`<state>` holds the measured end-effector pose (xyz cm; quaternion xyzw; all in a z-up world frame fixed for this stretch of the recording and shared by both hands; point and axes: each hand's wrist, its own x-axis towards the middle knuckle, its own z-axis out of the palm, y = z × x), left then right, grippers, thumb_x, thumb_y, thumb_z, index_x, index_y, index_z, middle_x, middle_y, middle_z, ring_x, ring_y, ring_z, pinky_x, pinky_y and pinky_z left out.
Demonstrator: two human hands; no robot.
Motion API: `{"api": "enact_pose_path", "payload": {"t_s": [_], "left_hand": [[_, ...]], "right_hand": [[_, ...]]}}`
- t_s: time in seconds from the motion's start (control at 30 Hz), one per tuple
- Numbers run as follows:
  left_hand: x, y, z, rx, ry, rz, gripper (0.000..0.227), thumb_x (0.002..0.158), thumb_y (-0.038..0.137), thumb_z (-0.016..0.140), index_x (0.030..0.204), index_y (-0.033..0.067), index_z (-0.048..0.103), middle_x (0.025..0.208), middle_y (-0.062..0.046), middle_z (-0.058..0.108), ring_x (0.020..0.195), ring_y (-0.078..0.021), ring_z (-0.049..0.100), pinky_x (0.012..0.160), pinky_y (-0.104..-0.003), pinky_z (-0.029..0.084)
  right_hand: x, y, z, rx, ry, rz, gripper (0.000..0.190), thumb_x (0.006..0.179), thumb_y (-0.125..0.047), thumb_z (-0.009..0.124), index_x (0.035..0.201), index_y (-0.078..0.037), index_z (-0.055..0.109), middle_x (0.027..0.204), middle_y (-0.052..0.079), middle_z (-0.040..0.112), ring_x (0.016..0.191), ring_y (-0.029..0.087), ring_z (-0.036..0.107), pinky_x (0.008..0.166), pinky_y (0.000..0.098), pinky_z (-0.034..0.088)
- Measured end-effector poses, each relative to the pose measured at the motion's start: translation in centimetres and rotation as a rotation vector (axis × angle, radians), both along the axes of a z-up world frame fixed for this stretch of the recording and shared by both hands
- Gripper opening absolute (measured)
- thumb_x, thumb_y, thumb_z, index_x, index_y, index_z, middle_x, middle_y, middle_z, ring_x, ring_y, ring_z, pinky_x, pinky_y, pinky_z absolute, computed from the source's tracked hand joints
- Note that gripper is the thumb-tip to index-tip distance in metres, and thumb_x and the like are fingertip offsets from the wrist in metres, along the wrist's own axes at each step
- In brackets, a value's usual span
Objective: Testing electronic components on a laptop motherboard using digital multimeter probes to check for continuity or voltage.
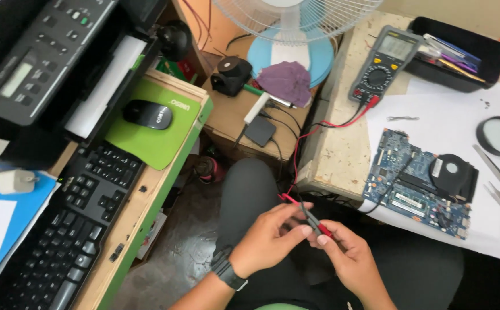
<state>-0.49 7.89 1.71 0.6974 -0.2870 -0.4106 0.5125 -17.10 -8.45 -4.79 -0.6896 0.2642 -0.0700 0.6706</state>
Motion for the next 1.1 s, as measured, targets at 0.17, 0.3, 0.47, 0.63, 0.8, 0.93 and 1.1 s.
{"api": "enact_pose_path", "payload": {"t_s": [0.17, 0.3, 0.47, 0.63, 0.8, 0.93, 1.1], "left_hand": [[-1.1, -0.7, -1.1, -0.123, 0.055, 0.165, 0.017, 0.100, 0.028, 0.074, 0.103, 0.0127, 0.081, 0.123, -0.005, 0.076, 0.093, -0.0137, 0.078, 0.082, -0.029, 0.066], [-1.1, -0.7, -1.1, -0.044, -0.066, 0.132, 0.017, 0.098, 0.028, 0.076, 0.108, 0.0163, 0.083, 0.113, 0.001, 0.076, 0.081, -0.0117, 0.072, 0.073, -0.028, 0.061], [-1.6, -1.1, -1.8, 0.039, -0.044, 0.088, 0.025, 0.098, 0.023, 0.070, 0.120, 0.0144, 0.076, 0.110, -0.001, 0.077, 0.087, -0.0120, 0.072, 0.075, -0.030, 0.059], [-1.9, -1.1, -2.3, 0.311, -0.070, 0.020, 0.045, 0.095, 0.026, 0.059, 0.138, 0.0113, 0.067, 0.119, -0.005, 0.080, 0.100, -0.0206, 0.078, 0.086, -0.036, 0.060], [0.6, 1.1, -1.4, 0.283, -0.059, -0.057, 0.014, 0.092, 0.021, 0.070, 0.097, 0.0149, 0.082, 0.083, 0.005, 0.081, 0.077, -0.0036, 0.067, 0.073, -0.026, 0.054], [6.5, 5.7, 3.0, -0.080, 0.004, 0.277, 0.019, 0.081, 0.002, 0.070, 0.077, 0.0089, 0.087, 0.100, -0.005, 0.087, 0.077, -0.0176, 0.082, 0.071, -0.031, 0.068], [10.4, 9.4, 7.5, -0.874, 0.241, 0.862, 0.019, 0.103, 0.028, 0.060, 0.093, 0.0138, 0.065, 0.072, 0.002, 0.051, 0.060, -0.0120, 0.041, 0.059, -0.027, 0.032]], "right_hand": [[0.5, 0.7, 0.2, -0.029, 0.098, 0.066, 0.042, 0.095, -0.015, 0.075, 0.137, -0.009, 0.076, 0.117, 0.004, 0.088, 0.104, 0.013, 0.083, 0.097, 0.0312, 0.066], [0.4, 1.1, 0.2, -0.062, 0.109, 0.072, 0.047, 0.094, -0.014, 0.079, 0.141, -0.011, 0.075, 0.123, 0.001, 0.087, 0.109, 0.009, 0.079, 0.096, 0.0289, 0.063], [0.5, 1.0, 1.0, -0.196, 0.072, 0.110, 0.026, 0.096, -0.020, 0.078, 0.120, -0.012, 0.083, 0.102, -0.001, 0.086, 0.088, 0.008, 0.077, 0.078, 0.0283, 0.062], [0.3, 0.7, 1.5, -0.373, -0.016, 0.122, 0.016, 0.092, -0.023, 0.081, 0.103, -0.014, 0.089, 0.098, -0.002, 0.091, 0.086, 0.008, 0.083, 0.077, 0.0271, 0.062], [-1.1, -1.5, 1.1, -0.558, 0.121, 0.309, 0.026, 0.100, -0.036, 0.068, 0.120, -0.026, 0.082, 0.096, -0.009, 0.091, 0.077, 0.009, 0.083, 0.076, 0.0274, 0.057], [-3.4, -3.8, 0.6, -0.699, 0.179, 0.253, 0.031, 0.103, -0.026, 0.062, 0.132, -0.029, 0.073, 0.104, -0.004, 0.087, 0.089, 0.018, 0.084, 0.083, 0.0305, 0.058], [-4.5, -4.6, 4.2, -0.697, 0.075, 0.089, 0.026, 0.103, -0.018, 0.061, 0.121, -0.016, 0.080, 0.135, 0.000, 0.083, 0.125, 0.018, 0.078, 0.108, 0.0347, 0.055]]}}
